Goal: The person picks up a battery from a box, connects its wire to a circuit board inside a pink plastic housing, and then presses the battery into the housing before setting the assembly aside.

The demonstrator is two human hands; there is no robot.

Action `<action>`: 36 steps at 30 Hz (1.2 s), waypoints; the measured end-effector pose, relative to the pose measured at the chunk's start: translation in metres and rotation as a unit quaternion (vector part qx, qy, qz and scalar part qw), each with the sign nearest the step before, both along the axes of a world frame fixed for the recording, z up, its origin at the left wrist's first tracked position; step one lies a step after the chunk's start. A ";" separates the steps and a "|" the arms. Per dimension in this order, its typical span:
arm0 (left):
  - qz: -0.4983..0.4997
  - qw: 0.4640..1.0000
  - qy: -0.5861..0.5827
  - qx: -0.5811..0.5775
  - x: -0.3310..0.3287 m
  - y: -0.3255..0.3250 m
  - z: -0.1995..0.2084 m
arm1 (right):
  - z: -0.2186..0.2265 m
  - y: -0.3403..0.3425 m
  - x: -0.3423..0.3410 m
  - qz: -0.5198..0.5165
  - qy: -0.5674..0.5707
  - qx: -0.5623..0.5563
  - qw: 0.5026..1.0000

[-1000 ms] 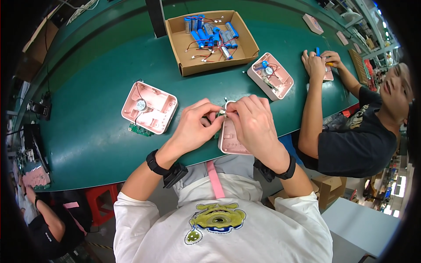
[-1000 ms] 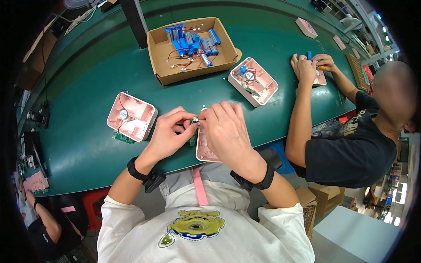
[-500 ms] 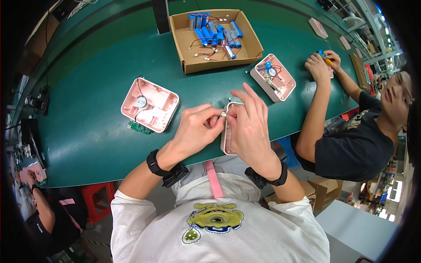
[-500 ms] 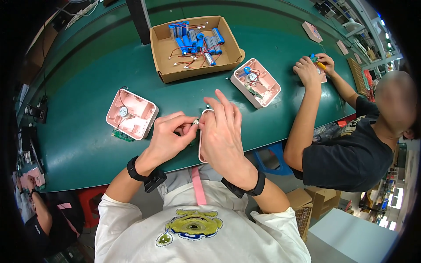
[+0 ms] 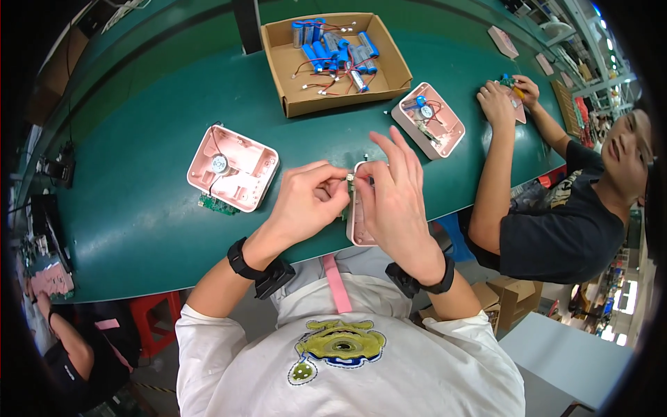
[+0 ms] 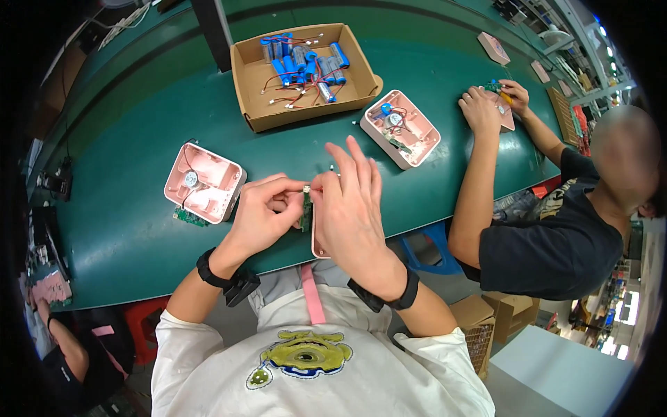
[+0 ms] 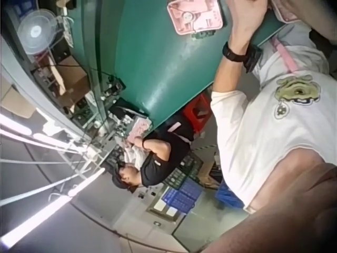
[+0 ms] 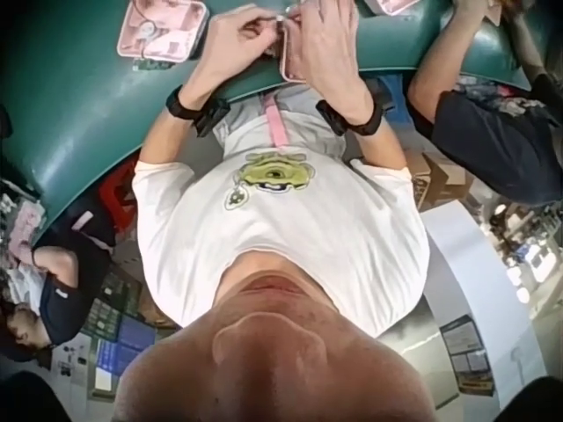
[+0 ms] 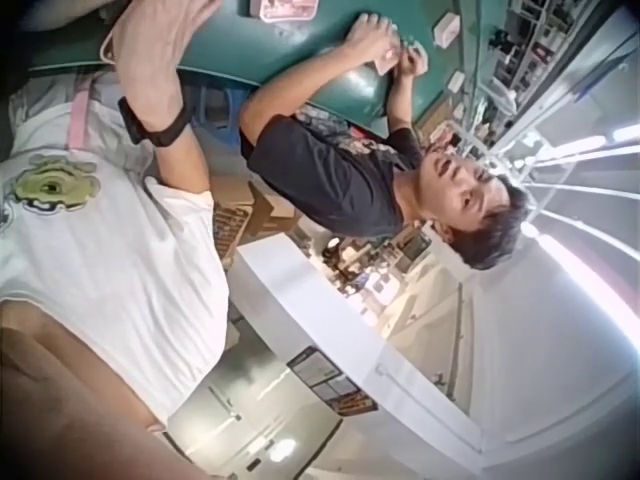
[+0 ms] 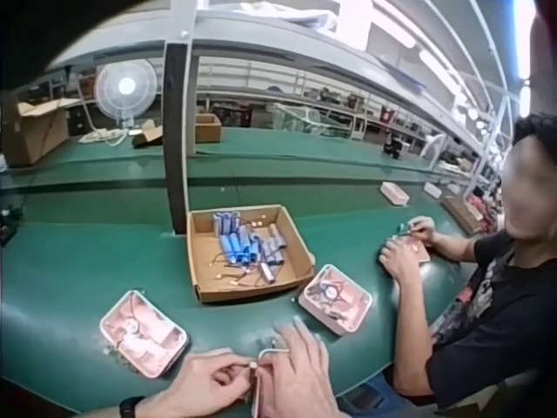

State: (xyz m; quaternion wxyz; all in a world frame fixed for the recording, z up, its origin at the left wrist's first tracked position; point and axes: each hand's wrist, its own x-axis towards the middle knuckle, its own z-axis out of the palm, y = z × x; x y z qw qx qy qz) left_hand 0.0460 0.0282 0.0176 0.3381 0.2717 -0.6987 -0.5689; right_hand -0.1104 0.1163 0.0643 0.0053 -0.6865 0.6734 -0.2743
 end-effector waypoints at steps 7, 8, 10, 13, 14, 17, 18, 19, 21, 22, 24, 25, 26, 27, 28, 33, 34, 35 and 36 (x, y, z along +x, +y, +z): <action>-0.117 0.972 0.034 0.200 0.004 -0.012 0.003 | -0.011 0.052 0.029 -0.097 0.002 0.053 0.994; -0.135 0.973 0.036 0.186 0.003 -0.012 -0.001 | -0.023 0.053 0.025 -0.099 0.016 0.045 0.994; -0.156 0.972 0.035 0.171 0.004 -0.009 -0.003 | -0.031 0.056 0.019 -0.105 0.027 0.037 0.993; -0.162 0.982 0.012 0.094 0.004 -0.007 -0.001 | -0.032 0.044 -0.013 -0.054 0.063 0.073 0.994; -0.164 0.982 0.012 0.091 0.003 -0.005 0.001 | -0.033 0.040 -0.023 -0.056 0.063 0.071 0.994; -0.167 0.986 0.026 0.002 -0.004 0.002 0.008 | -0.036 0.028 -0.047 -0.047 0.127 0.026 0.990; -0.169 0.985 0.026 -0.001 -0.004 0.003 0.009 | -0.036 0.026 -0.050 -0.049 0.127 0.023 0.990; -0.159 0.987 0.010 -0.022 -0.004 0.004 0.009 | -0.036 0.024 -0.053 -0.063 0.121 0.030 0.990; -0.138 0.988 -0.022 -0.064 -0.003 0.004 0.008 | -0.036 0.020 -0.057 -0.088 0.109 0.045 0.989; -0.135 0.988 -0.025 -0.068 -0.002 0.003 0.007 | -0.037 0.016 -0.059 -0.085 0.107 0.041 0.990; -0.148 0.985 -0.032 -0.083 0.004 0.001 0.005 | -0.041 0.009 -0.064 -0.104 0.113 0.027 0.988; -0.151 0.984 -0.037 -0.089 0.010 0.001 0.006 | -0.043 0.005 -0.066 -0.111 0.114 0.020 0.987; -0.141 0.985 -0.044 -0.090 0.012 0.004 0.008 | -0.042 0.002 -0.073 -0.100 0.108 0.017 0.989; -0.131 0.985 -0.028 -0.112 0.010 0.009 0.014 | -0.042 -0.002 -0.082 -0.102 0.115 0.005 0.988; -0.121 0.983 -0.010 -0.136 0.006 0.013 0.020 | -0.042 -0.008 -0.092 -0.104 0.123 -0.009 0.987; -0.027 0.941 -0.042 -0.335 0.051 0.011 0.069 | -0.013 -0.010 -0.111 -0.096 0.133 -0.023 0.986; 0.077 0.937 -0.086 -0.330 0.068 0.005 0.073 | 0.003 -0.004 -0.106 -0.125 0.168 -0.017 0.978; 0.178 0.921 -0.127 -0.322 0.087 -0.003 0.077 | 0.015 0.002 -0.100 -0.155 0.202 -0.012 0.967; 0.250 0.902 -0.174 -0.305 0.106 -0.021 0.071 | 0.022 0.008 -0.094 -0.162 0.198 -0.018 0.966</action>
